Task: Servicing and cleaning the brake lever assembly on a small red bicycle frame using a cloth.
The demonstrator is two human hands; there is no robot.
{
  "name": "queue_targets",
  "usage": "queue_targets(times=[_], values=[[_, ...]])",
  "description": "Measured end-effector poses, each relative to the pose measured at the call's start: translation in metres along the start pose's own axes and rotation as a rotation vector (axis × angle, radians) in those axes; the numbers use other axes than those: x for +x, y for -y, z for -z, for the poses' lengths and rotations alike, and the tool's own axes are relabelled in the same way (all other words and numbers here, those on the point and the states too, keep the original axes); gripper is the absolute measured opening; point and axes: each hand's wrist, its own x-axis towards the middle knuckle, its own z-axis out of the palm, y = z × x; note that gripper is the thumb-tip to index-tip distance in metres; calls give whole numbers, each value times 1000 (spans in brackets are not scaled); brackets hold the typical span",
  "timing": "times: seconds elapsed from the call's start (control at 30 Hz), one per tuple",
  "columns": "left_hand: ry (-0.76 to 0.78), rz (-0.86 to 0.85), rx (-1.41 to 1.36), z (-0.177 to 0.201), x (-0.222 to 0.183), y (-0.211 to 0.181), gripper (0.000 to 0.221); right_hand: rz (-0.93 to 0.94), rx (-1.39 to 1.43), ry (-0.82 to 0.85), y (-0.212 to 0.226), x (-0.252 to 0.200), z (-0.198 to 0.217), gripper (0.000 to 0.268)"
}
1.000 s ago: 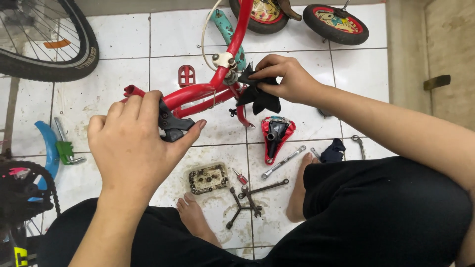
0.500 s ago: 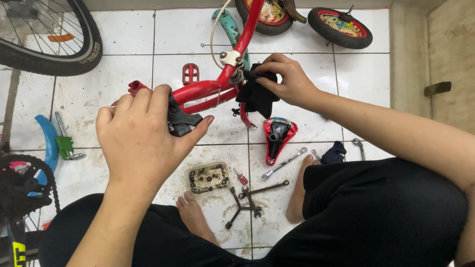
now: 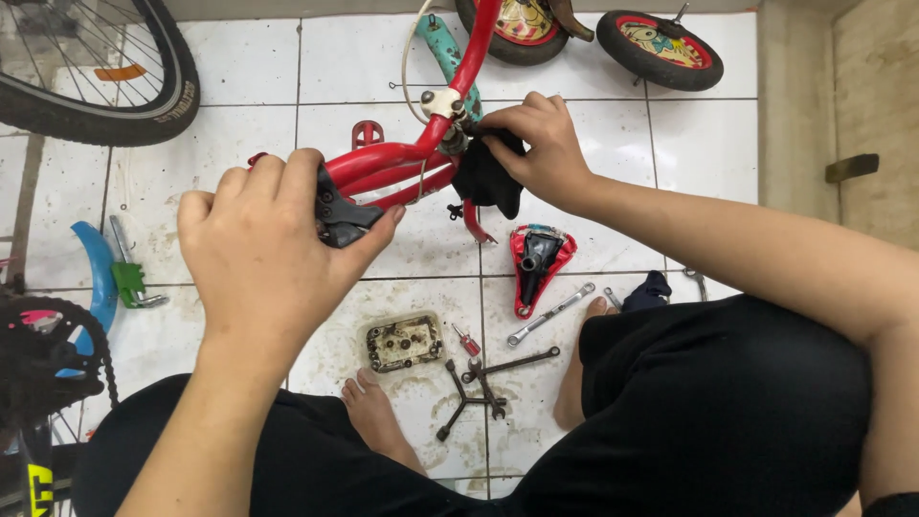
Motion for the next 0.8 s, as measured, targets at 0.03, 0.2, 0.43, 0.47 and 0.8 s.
queue_targets(times=[0.03,0.2,0.43,0.47,0.8], values=[[0,-1,-4,-4,2,3,69,-3,-3,1,-3,0,2,14],[63,-11,-24,-16,10,17,69,220,-137,2,-11,3,7,13],[77,-28,-40,-18,11,22,69,288,-242,1,-20,2,6,22],[67,-32,-38,-18,11,22,69,293,-239,9,-20,3,6,21],[48,-20,-65,-13,10,20,70,241,-190,89,-24,6,3,16]])
